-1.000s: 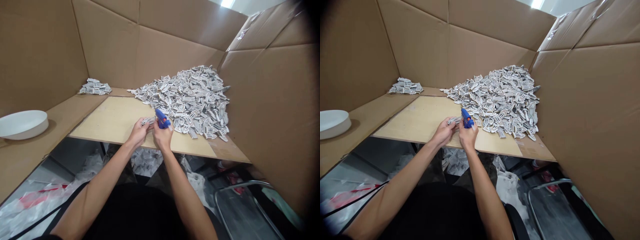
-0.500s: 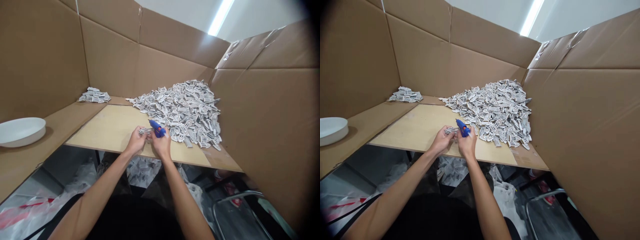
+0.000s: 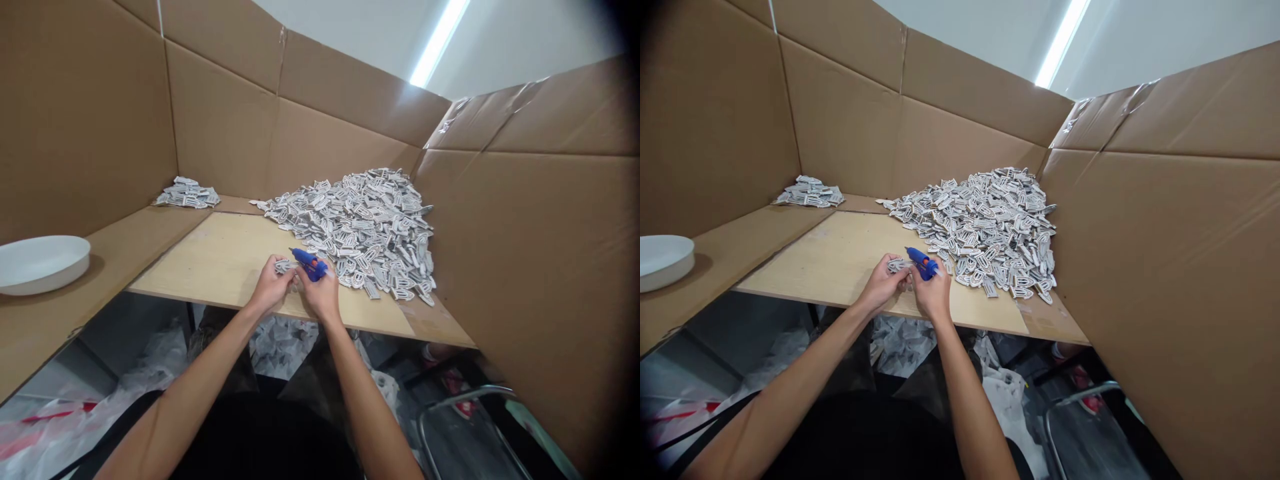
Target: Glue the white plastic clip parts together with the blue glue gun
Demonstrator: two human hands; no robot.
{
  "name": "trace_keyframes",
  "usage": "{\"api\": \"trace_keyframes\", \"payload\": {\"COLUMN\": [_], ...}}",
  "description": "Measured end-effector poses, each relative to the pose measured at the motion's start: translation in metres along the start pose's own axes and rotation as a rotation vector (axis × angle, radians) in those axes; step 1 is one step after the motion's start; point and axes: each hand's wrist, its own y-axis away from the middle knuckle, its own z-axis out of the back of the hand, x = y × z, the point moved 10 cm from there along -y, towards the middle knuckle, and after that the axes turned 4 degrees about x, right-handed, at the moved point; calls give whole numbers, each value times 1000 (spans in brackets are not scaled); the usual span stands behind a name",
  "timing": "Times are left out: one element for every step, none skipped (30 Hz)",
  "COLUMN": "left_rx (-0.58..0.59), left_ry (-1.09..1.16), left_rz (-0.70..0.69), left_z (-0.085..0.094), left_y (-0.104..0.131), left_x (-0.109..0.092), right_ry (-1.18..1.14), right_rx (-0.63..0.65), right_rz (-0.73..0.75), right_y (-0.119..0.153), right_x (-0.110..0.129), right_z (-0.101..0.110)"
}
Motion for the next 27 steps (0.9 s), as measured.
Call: {"api": "trace_keyframes", "payload": {"left_rx": [-8,-20,-38,-59,-79,-95,-106,-109,-107,-102,-93,-75,-50,-22,0,16,29,42,57,75,94,111,122,129,137,144,148], "left_ry": [9,24,47,78,110,137,154,161,159,154,147,140,131,117,99,79,61,48,39,34,30,28,25,21,18,16,15], "left_rz": [-1,-4,-9,-14,-17,-20,-19,-15,-8,1,13,26,42,58,71,82,90,94,95,96,97,99,101,104,107,108,109], "left_z": [1,2,5,7,10,12,14,14,13,12,11,8,4,1,-1,-3,-4,-5,-6,-8,-9,-10,-11,-11,-12,-13,-14], "left_y": [0,-1,-1,-2,-3,-4,-4,-5,-5,-5,-5,-4,-3,-2,-1,-1,0,0,0,0,0,0,-1,0,0,0,0], "left_x": [-1,-1,-2,-3,-4,-4,-4,-4,-4,-3,-2,-1,1,2,3,3,4,4,4,4,4,4,4,5,5,5,4], "right_ry": [-4,-15,-34,-56,-75,-90,-80,-59,-41,-21,3,28,52,60,51,26,-12,-55,-93,-123,-143,-153,-155,-153,-148,-143,-140], "right_rx": [-1,-5,-16,-28,-38,-57,-36,-18,10,54,139,193,232,262,284,305,330,360,397,434,469,498,523,542,553,558,559], "right_rz": [1,0,-5,-19,-42,-79,-126,-171,-215,-233,-228,-218,-195,-173,-161,-156,-159,-170,-183,-194,-204,-211,-215,-214,-210,-204,-200], "right_y": [0,1,2,4,6,8,10,11,12,11,11,10,9,9,9,10,11,12,13,15,16,17,18,18,17,17,16], "right_x": [1,2,3,3,2,0,-3,-6,-9,-9,-8,-6,-4,-2,-2,-2,-4,-7,-9,-12,-14,-16,-18,-19,-20,-22,-23], "right_z": [0,0,2,5,8,15,18,23,28,32,31,33,35,36,37,37,35,32,28,23,19,15,12,9,8,7,7]}}
